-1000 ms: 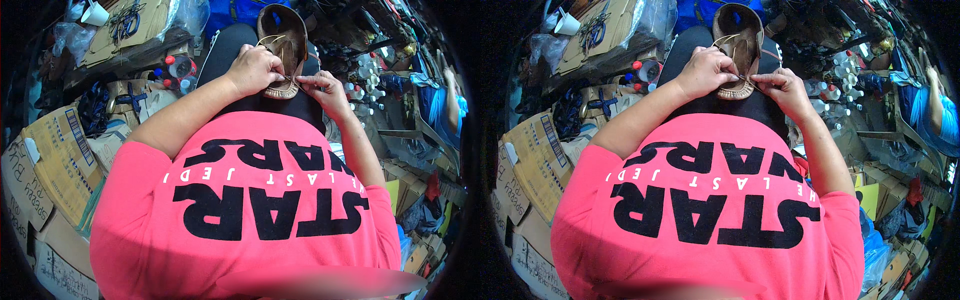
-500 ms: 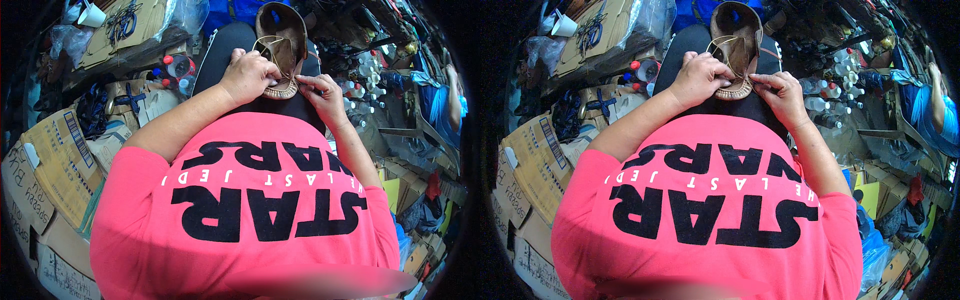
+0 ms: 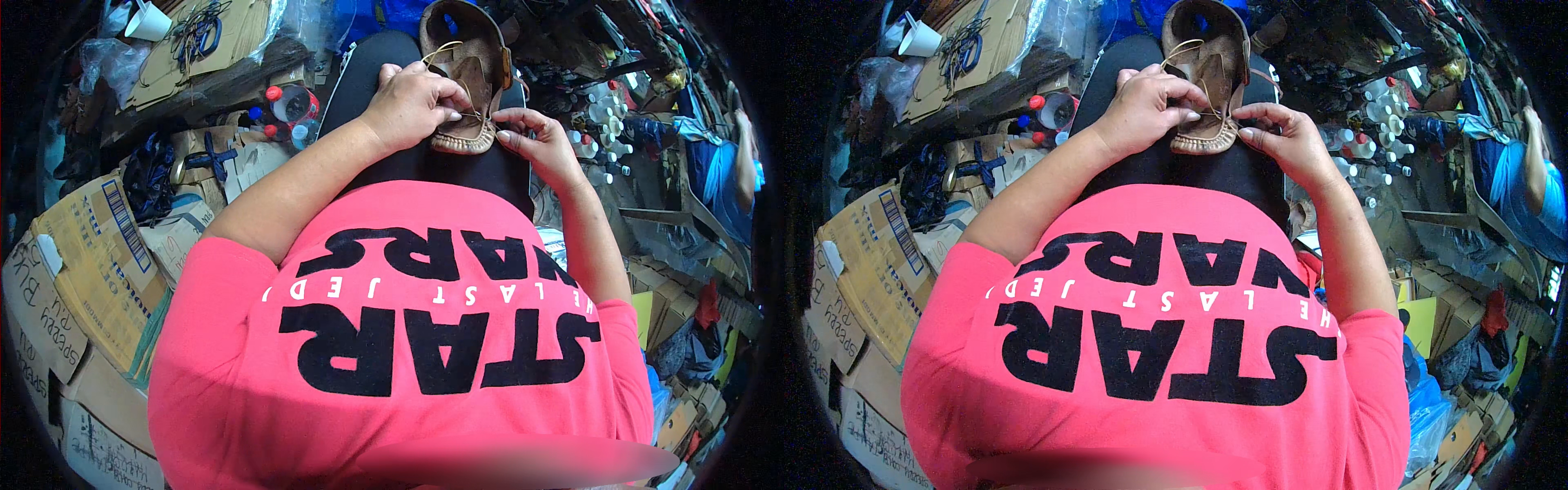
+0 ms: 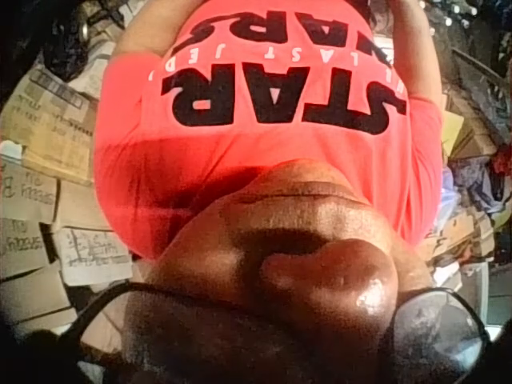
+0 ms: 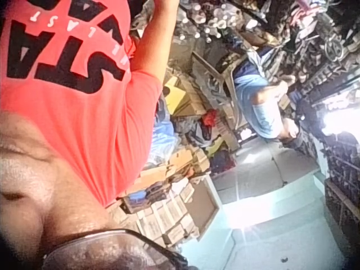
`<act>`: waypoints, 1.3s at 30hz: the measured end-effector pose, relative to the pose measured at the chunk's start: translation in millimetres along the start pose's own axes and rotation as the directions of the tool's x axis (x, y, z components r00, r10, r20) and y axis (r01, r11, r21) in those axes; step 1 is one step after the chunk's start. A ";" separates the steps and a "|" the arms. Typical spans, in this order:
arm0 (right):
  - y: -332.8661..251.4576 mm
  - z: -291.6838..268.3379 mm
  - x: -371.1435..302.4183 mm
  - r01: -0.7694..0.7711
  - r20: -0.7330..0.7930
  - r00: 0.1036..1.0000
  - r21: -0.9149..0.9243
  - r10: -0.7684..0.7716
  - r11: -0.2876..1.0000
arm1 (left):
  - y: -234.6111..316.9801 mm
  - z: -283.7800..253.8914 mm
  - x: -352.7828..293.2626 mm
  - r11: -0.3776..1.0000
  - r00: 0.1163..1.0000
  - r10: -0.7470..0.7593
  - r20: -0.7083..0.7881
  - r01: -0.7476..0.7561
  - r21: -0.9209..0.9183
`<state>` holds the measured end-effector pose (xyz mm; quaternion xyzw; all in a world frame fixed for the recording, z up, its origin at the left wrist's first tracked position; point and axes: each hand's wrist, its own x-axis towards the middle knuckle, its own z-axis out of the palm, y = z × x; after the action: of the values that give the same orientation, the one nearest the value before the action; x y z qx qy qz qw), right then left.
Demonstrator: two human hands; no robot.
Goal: Stitching the leather upper part of a shoe by hand using a needle and thread.
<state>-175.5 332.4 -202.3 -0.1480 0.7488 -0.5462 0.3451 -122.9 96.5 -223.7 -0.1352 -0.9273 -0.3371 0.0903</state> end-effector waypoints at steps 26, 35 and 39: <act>-0.9 -0.8 -0.7 0.123 -0.056 0.988 -0.273 -0.143 0.954 | -1.7 -3.0 -0.9 0.999 0.999 0.041 0.024 -0.041 -0.022; 9.1 7.9 8.1 0.057 -0.111 0.992 -0.085 -0.067 0.995 | 14.6 5.6 10.1 0.990 0.978 -0.136 0.159 0.142 -0.026; 4.3 7.7 14.5 0.016 -0.100 0.995 -0.147 -0.031 0.989 | 11.9 5.3 13.6 0.993 0.980 -0.114 0.166 0.119 -0.022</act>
<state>-180.0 319.8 -212.7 -0.1537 0.8014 -0.5009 0.2884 -132.5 111.3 -217.1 -0.1094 -0.9325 -0.3442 -0.0083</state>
